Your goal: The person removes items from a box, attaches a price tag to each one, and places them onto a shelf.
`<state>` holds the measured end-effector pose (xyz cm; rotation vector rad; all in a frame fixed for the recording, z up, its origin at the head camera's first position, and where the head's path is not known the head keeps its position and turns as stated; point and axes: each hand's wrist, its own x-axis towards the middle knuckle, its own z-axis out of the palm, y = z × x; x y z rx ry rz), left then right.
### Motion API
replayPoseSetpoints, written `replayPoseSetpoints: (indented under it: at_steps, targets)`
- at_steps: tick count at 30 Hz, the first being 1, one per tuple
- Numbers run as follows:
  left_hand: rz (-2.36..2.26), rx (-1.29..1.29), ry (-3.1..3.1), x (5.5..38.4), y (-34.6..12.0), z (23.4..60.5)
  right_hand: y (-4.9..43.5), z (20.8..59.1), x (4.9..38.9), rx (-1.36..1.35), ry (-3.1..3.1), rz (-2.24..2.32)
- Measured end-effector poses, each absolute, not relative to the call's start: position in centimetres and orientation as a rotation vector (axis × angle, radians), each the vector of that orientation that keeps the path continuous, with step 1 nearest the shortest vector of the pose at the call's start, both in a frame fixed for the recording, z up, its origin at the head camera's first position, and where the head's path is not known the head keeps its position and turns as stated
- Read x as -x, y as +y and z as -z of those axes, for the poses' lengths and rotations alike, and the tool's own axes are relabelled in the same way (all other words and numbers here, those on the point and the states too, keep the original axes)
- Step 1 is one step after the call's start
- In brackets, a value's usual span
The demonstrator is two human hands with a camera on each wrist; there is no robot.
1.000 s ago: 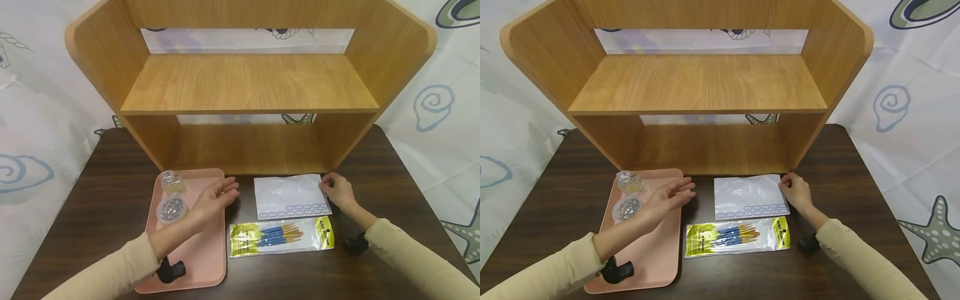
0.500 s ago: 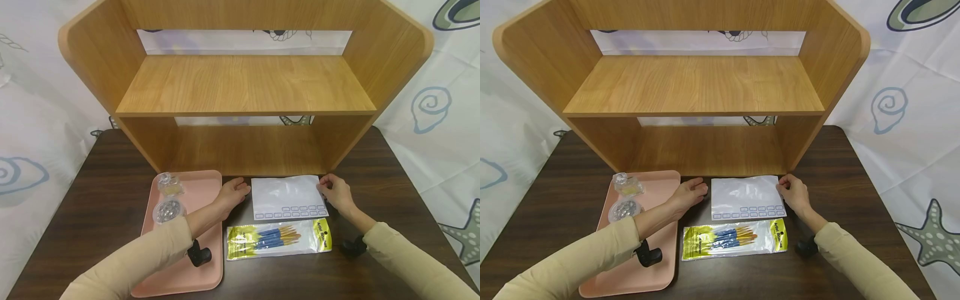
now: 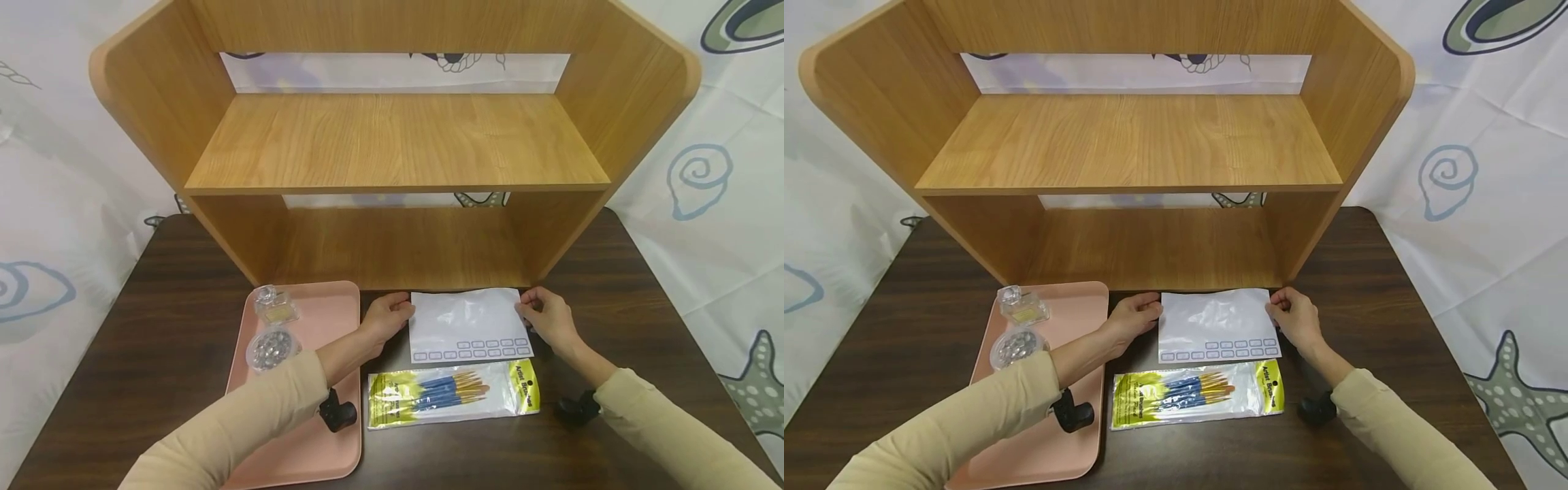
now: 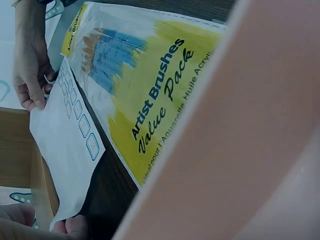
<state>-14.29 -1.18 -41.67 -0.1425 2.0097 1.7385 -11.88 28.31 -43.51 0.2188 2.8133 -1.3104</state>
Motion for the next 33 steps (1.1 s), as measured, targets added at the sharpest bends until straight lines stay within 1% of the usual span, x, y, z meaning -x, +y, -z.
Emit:
replayPoseSetpoints:
  at_steps: [15,24,33]
  targets:
    - [-1.813,0.234,2.055,14.1,-1.2,42.0,27.9,43.0,11.7,-0.26,2.705,1.557]
    - [-1.945,0.256,1.938,14.1,-1.6,42.0,27.6,42.6,11.8,-0.267,2.6,1.742]
    - [-2.135,0.273,1.805,12.8,-2.6,40.9,26.7,41.2,11.8,-0.397,2.443,1.992]
